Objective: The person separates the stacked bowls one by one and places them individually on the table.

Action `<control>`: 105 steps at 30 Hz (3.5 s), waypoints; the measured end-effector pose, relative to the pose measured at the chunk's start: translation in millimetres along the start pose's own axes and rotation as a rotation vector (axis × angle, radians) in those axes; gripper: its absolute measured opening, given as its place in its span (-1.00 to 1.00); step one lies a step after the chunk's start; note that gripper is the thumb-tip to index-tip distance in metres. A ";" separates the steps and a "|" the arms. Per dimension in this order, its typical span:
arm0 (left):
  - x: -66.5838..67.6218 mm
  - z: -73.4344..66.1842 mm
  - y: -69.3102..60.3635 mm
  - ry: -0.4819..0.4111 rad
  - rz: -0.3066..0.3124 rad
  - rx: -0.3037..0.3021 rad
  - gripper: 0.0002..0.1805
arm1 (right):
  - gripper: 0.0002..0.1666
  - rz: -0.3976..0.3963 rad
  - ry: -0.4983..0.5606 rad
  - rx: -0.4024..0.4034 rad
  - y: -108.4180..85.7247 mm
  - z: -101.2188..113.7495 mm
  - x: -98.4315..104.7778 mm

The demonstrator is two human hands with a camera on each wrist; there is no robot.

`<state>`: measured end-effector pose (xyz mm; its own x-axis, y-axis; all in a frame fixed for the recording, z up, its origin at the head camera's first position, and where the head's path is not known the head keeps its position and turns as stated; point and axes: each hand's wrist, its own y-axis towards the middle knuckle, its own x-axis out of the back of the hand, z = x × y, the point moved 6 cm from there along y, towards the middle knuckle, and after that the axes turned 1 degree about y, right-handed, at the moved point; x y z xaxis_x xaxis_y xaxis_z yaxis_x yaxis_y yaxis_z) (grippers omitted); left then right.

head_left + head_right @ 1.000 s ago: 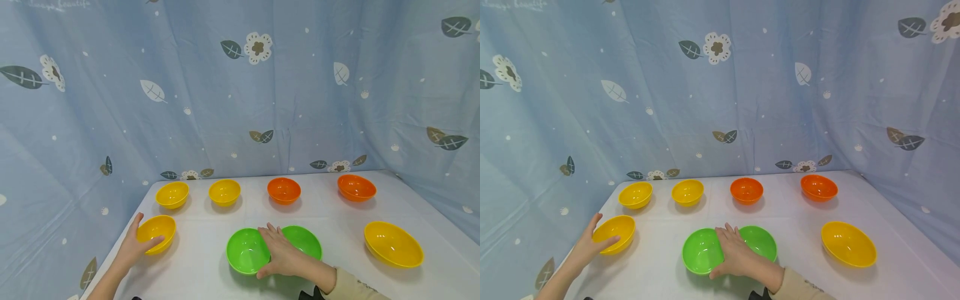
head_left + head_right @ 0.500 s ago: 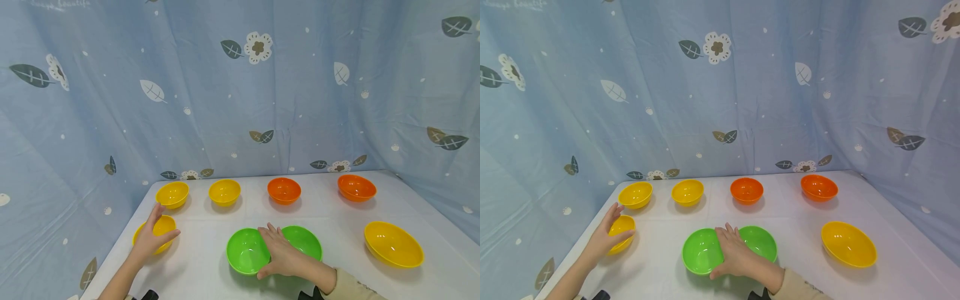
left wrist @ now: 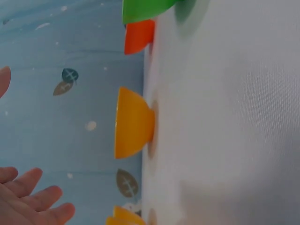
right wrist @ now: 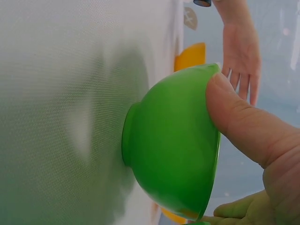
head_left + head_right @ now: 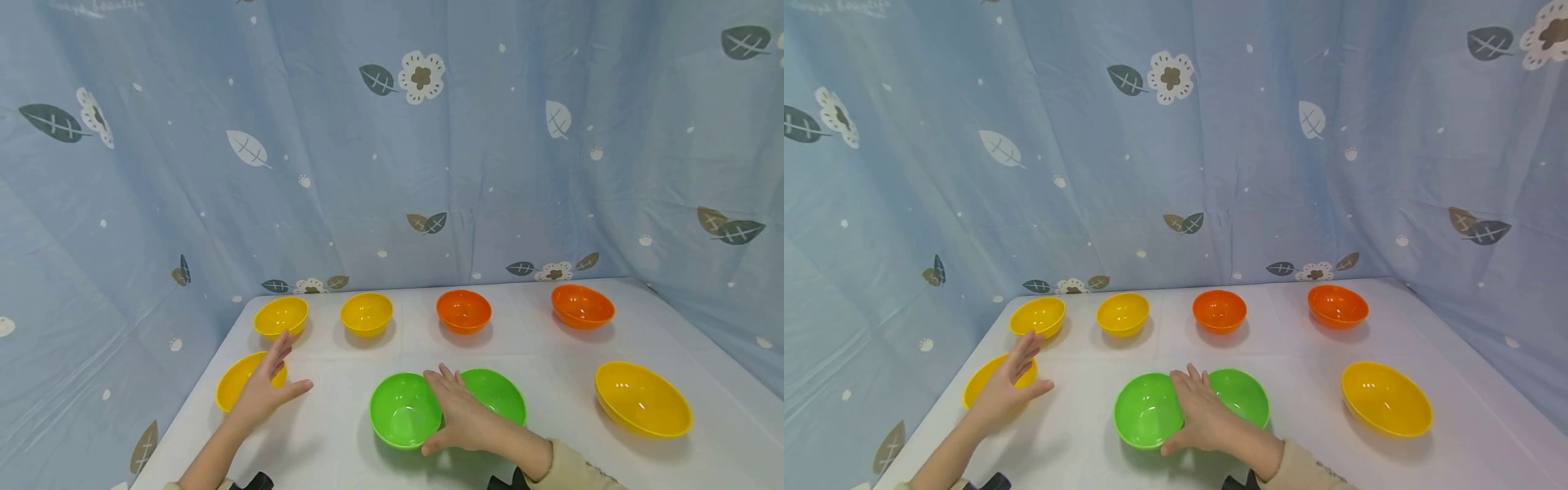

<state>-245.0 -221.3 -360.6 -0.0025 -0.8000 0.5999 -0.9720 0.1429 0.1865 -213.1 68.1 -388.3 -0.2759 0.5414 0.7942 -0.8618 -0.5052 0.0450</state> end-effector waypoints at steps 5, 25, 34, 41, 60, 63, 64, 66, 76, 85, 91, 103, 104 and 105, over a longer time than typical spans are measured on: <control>-14.5 -8.8 -0.4 -0.052 0.068 -0.035 0.00 | 0.32 -0.004 0.008 -0.010 0.0 -1.3 0.3; -85.4 -26.0 -11.4 -0.014 0.384 -0.102 0.05 | 0.26 -0.009 0.036 -0.029 -1.0 -4.5 2.3; -119.6 -39.6 -13.5 0.071 0.479 -0.144 0.26 | 0.25 -0.018 0.044 -0.024 -0.7 -6.5 3.0; -133.4 -42.5 -9.8 0.107 0.451 -0.155 0.32 | 0.27 -0.012 0.045 0.002 -1.6 -5.4 3.1; -142.9 -39.8 -6.7 0.143 0.438 -0.139 0.32 | 0.26 -0.009 0.048 0.009 -3.7 -3.9 3.8; -143.0 -39.4 -6.9 0.118 0.428 -0.139 0.31 | 0.25 -0.010 0.050 0.014 -3.6 -4.0 3.7; -143.0 -39.2 -6.9 0.109 0.423 -0.139 0.30 | 0.25 -0.011 0.051 0.016 -3.7 -4.0 3.8; -142.7 -38.5 -6.7 0.092 0.413 -0.137 0.30 | 0.24 -0.011 0.060 0.018 -3.7 -4.6 3.9; -135.6 -33.5 -4.8 0.062 0.372 -0.115 0.31 | 0.24 -0.020 0.141 -0.051 -5.6 -11.5 8.1; -125.3 -25.4 -3.0 0.067 0.332 -0.070 0.33 | 0.16 -0.030 0.143 -0.080 -10.3 -16.7 16.7; -118.2 -18.4 -2.1 0.048 0.313 -0.039 0.33 | 0.12 -0.049 0.132 -0.079 -13.4 -21.9 23.7; -108.6 -10.5 -1.5 0.062 0.271 -0.016 0.34 | 0.15 -0.111 0.085 -0.116 -26.1 -34.9 42.4; -107.9 -10.0 -1.3 0.063 0.270 -0.014 0.34 | 0.16 -0.113 0.087 -0.120 -27.6 -36.1 43.9; -107.2 -9.2 -1.1 0.064 0.269 -0.009 0.34 | 0.16 -0.114 0.092 -0.125 -29.2 -37.3 45.6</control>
<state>-241.4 -130.3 -418.0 -0.2456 -0.6941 0.6767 -0.9362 0.3508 0.0201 -216.4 132.7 -376.0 -0.2065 0.6525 0.7291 -0.9343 -0.3527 0.0510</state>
